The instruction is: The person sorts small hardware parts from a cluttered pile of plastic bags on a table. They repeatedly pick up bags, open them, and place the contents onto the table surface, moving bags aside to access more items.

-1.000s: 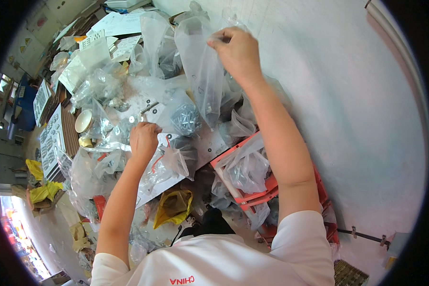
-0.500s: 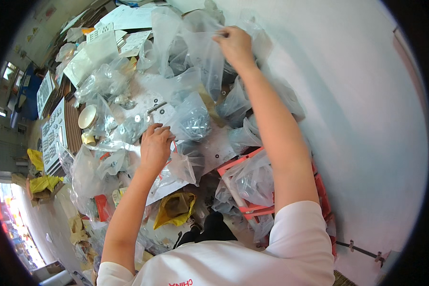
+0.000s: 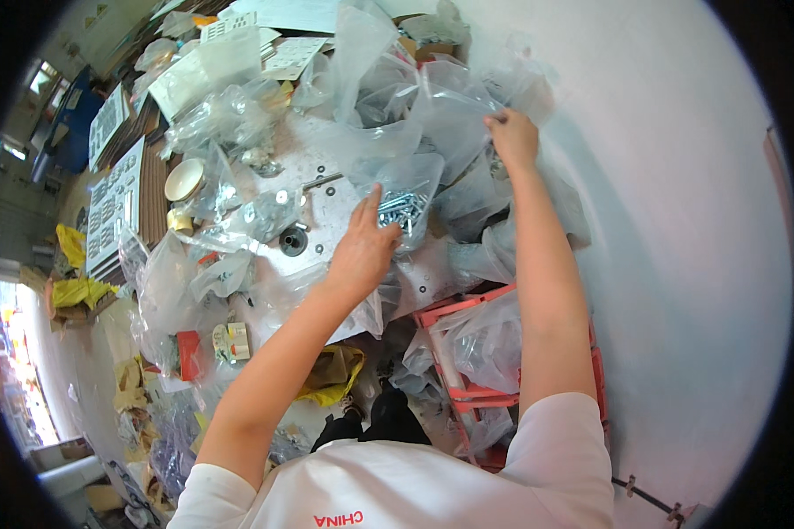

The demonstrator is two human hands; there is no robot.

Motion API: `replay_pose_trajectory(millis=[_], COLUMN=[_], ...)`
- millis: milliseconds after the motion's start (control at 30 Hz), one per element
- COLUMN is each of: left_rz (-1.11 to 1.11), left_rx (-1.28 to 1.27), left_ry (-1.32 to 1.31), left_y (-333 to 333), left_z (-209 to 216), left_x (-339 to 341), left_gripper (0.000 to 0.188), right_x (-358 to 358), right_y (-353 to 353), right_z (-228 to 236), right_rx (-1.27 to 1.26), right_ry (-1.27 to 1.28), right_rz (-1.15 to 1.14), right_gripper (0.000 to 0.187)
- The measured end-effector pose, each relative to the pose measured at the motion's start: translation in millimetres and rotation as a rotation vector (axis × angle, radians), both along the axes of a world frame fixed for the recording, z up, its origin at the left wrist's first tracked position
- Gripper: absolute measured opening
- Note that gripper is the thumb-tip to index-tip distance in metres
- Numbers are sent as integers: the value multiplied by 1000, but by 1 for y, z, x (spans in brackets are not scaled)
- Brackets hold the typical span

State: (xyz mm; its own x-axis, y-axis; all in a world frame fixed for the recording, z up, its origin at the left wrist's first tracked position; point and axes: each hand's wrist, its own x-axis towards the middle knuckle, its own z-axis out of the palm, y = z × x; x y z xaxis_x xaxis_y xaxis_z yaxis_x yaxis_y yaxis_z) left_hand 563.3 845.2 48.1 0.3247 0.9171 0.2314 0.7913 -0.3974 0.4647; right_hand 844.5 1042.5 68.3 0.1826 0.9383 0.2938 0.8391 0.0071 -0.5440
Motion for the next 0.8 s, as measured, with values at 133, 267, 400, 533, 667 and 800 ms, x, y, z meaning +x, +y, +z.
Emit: replay_pose_trajectory(millis=[133,267,400,533,667,800], left_rz=[110,369,430,368,391,617], left_rx=[31,-69,-258,-357,-307,-320], left_ry=[-244,-297,-568,-711,-778,-788], left_y=[-32,-68,-54,-1,-3,-54], left_z=[3,-3,-1,13,-4,-59], left_x=[-32,-103,-103,-70,-82,-142], left_gripper=[23,23,24,30,29,25], right_x=[-39,-76,-100,-100,-80,-52], right_y=[-60,-133,-136,-129,-162,-205], right_z=[24,28,7,0,32,59], right_rx=[529,-160,-100,-83,-16,-76], right_ry=[-247,63,-158,-17,23,-111], right_rz=[39,651,788,687,707,719], right_gripper=[30,35,26,21,19,19])
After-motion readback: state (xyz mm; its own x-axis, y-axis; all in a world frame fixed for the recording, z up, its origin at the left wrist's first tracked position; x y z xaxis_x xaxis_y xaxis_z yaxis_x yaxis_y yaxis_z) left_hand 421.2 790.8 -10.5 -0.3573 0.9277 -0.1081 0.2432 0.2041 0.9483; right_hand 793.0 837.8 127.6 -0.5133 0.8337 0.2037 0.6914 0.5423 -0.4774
